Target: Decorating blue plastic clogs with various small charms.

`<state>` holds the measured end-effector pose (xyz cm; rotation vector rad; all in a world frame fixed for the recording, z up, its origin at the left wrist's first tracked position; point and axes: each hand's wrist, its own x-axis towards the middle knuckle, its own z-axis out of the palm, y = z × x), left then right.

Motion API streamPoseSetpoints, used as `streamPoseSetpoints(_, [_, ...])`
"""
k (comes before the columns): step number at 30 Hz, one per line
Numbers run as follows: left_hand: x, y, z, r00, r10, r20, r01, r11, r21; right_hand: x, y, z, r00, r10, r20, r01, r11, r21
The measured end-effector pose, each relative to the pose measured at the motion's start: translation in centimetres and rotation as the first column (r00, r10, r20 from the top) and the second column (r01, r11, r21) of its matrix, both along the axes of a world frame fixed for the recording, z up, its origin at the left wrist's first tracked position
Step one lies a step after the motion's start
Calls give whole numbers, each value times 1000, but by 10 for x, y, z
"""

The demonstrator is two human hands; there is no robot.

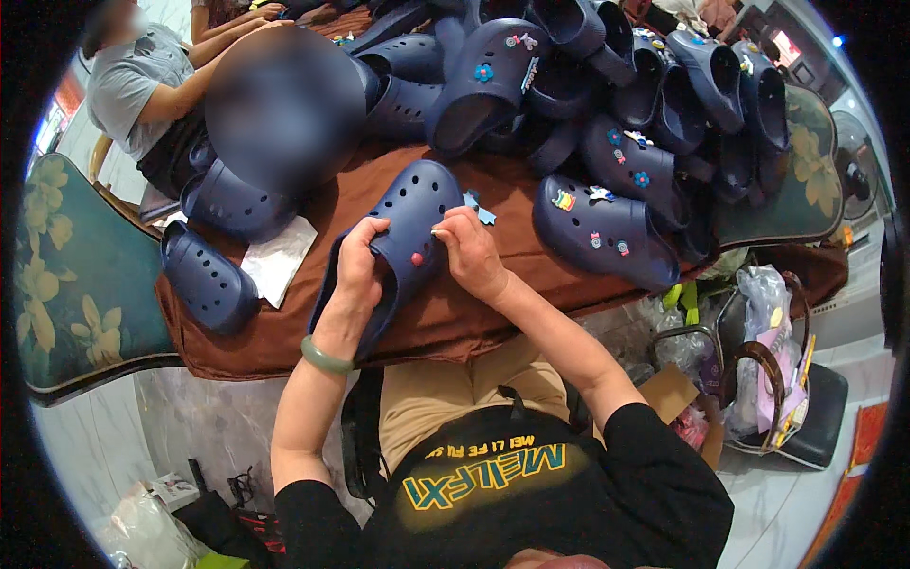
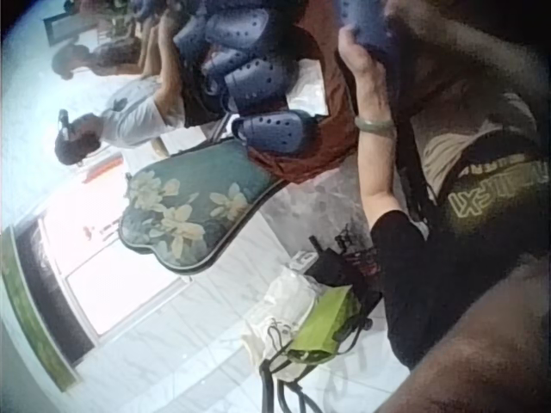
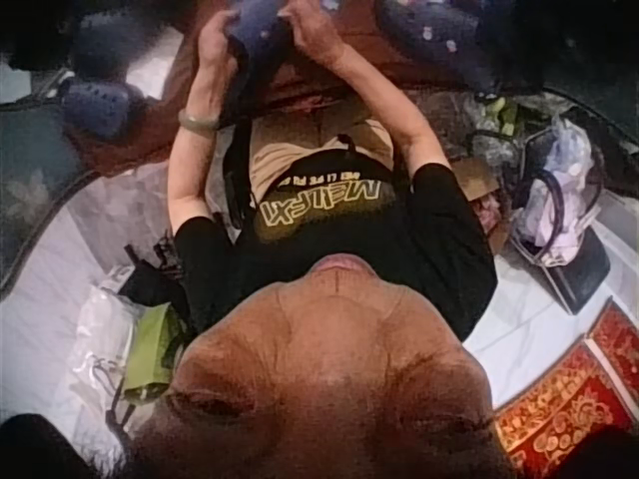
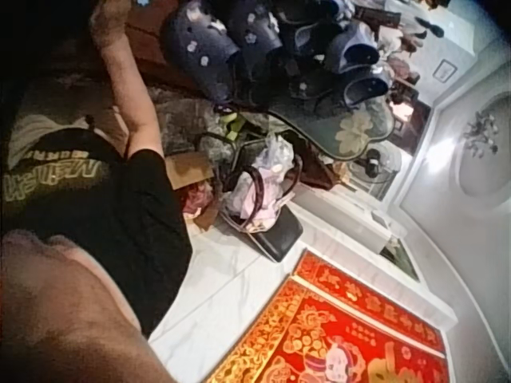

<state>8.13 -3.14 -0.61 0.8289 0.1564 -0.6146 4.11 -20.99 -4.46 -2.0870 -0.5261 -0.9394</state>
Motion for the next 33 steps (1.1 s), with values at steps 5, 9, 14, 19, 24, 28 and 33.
streamPoseSetpoints(5, [-7,-5,18,1000,-18,-10,18,1000,-12,8,-26,-14,966,-130,-225,202,920,335])
streamPoseSetpoints(9, [-4,2,7,997,-74,15,74,997,7,6,-19,-2,960,-223,-167,259,936,237])
streamPoseSetpoints(14, [-13,-4,25,983,-73,166,50,989,138,7,-21,-9,916,-330,-228,369,916,159])
streamPoseSetpoints(19, [-21,11,31,968,-199,156,152,950,272,13,-25,-14,867,-486,-111,482,874,-67])
streamPoseSetpoints(24, [-38,16,14,910,-135,392,-102,844,527,9,-24,-1,943,-332,-2,332,943,6])
streamPoseSetpoints(28, [-50,10,-7,873,-42,486,-235,837,494,-6,-11,8,997,7,78,-1,997,-78])
streamPoseSetpoints(33, [-56,-8,-13,778,96,620,-419,816,399,-24,13,14,995,96,-38,-95,995,6])
